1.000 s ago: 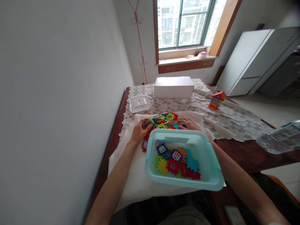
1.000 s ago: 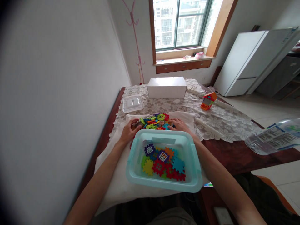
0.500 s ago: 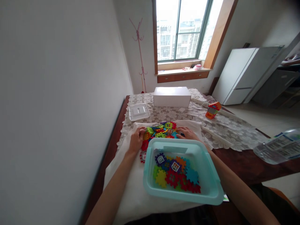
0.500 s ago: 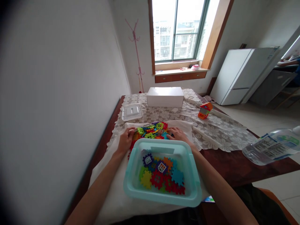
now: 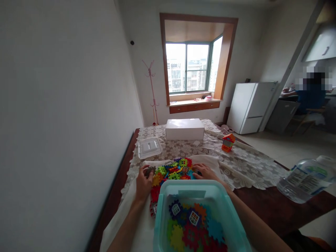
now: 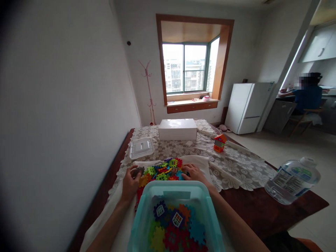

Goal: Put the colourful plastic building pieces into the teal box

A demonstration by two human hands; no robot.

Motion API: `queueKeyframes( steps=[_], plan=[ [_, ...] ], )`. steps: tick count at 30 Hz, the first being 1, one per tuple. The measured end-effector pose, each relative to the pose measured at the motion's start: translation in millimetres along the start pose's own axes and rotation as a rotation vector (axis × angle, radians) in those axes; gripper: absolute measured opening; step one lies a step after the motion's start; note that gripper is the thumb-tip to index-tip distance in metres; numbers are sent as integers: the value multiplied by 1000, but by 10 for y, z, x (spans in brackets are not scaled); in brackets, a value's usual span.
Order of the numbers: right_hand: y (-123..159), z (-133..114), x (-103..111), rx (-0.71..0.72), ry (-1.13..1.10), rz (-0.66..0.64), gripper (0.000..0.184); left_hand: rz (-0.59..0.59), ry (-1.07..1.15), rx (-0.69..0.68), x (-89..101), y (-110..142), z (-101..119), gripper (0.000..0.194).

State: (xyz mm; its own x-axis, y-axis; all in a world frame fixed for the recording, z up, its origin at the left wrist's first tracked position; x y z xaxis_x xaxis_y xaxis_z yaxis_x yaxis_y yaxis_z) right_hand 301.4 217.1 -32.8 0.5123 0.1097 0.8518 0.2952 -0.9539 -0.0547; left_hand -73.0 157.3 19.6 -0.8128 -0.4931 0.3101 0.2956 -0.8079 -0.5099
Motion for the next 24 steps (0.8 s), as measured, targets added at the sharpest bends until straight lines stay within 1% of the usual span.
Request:
queueKeyframes(
  steps=[2,3,4,5,7,9,10,12,13,15,17,19,20,22,24],
  plan=[
    [-3,-17,14,0,3,7,40,92,158,24,100,-34,113,47],
    [-4,-24,19,1,3,11,39,97,243,36,112,-43,180,50],
    [-6,-28,22,3,2,15,39,59,342,56,79,-43,250,52],
    [-9,-29,23,3,1,19,38,-5,448,83,17,-28,320,54],
    [-16,-25,19,4,-2,27,38,-178,622,144,-152,61,466,57],
    [-19,-20,15,4,-10,36,39,-359,710,177,-316,200,613,59],
    [-18,-21,16,4,-18,40,39,-438,725,182,-382,272,680,60],
    [-11,-30,24,3,-36,47,38,-550,708,169,-463,386,799,63],
    [-5,-36,31,-1,-44,49,37,-589,681,150,-482,424,857,62],
    [11,-53,47,-12,-48,50,36,-633,610,82,-477,453,981,55],
    [29,-72,63,-21,-40,51,36,-639,556,-6,-444,434,1097,48],
    [44,-87,75,-23,-30,52,37,-611,526,-72,-415,388,1141,51],
    [49,-93,78,-23,-27,53,37,-577,508,-82,-404,353,1111,56],
    [54,-97,76,-20,-26,52,37,-476,437,-67,-381,274,950,63],
    [53,-95,73,-22,-31,49,38,-359,319,-46,-347,208,728,60]
  ],
)
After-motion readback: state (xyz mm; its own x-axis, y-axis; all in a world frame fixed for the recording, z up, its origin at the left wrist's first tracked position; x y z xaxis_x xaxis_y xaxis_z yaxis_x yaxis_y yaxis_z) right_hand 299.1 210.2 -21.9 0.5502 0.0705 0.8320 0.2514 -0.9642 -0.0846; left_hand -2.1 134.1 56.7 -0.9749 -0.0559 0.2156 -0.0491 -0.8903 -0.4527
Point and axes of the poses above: each hand's wrist, its own y-axis away from the middle knuckle, its own x-axis out of the back of the hand, z = x × y, the point moved 10 cm from there along -y, towards the middle knuckle, and after that the axes turned 11 degrees about -x, right-handed, at the moved point
